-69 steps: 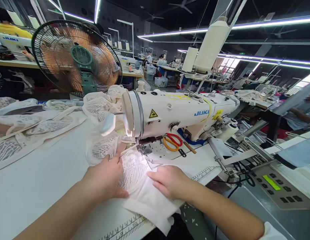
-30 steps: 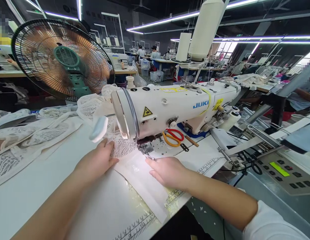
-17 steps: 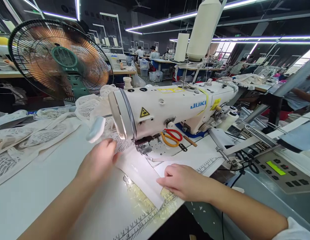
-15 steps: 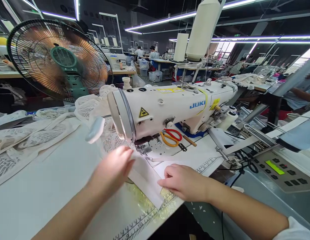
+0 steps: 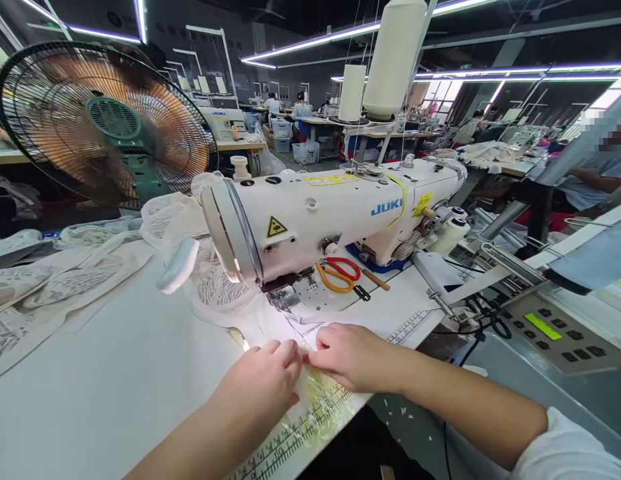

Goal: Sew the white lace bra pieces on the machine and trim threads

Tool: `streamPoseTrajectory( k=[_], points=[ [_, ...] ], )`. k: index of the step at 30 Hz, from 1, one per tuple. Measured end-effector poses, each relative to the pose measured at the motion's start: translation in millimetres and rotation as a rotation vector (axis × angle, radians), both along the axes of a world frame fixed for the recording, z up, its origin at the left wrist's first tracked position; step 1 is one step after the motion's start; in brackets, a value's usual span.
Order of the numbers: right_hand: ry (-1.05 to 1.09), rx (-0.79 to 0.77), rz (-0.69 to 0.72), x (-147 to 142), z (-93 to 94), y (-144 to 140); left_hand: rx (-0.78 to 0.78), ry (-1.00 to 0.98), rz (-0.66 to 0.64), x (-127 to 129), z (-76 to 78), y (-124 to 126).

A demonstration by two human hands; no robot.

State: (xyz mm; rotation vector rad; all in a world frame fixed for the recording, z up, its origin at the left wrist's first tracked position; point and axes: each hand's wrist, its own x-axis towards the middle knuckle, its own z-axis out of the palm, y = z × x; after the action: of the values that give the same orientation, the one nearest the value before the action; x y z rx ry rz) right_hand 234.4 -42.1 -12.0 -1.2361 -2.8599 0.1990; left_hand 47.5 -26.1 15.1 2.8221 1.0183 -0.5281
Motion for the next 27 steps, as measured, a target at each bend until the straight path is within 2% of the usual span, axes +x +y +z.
streamPoseTrajectory(
  k=[5, 10, 16, 20, 27],
  points=[
    [-0.001, 0.046, -0.014, -2.4, -3.0, 7.2, 0.049, -0.037, 0.009, -4.8, -4.9, 5.9],
    [-0.023, 0.053, -0.020, -6.1, 3.8, 13.8, 0.146, -0.052, -0.026, -13.2, -9.0, 12.3],
    [-0.110, -0.010, -0.061, -15.8, 14.0, 22.4, 0.178, -0.143, 0.015, -18.6, -4.8, 17.8],
    [-0.169, -0.075, -0.110, -23.3, 15.0, 28.1, 0.188, -0.067, -0.010, -19.6, -2.6, 21.9],
    [-0.256, -0.139, -0.189, -38.2, 16.9, 32.1, 0.235, -0.019, -0.023, -25.7, -8.5, 29.6]
  ],
)
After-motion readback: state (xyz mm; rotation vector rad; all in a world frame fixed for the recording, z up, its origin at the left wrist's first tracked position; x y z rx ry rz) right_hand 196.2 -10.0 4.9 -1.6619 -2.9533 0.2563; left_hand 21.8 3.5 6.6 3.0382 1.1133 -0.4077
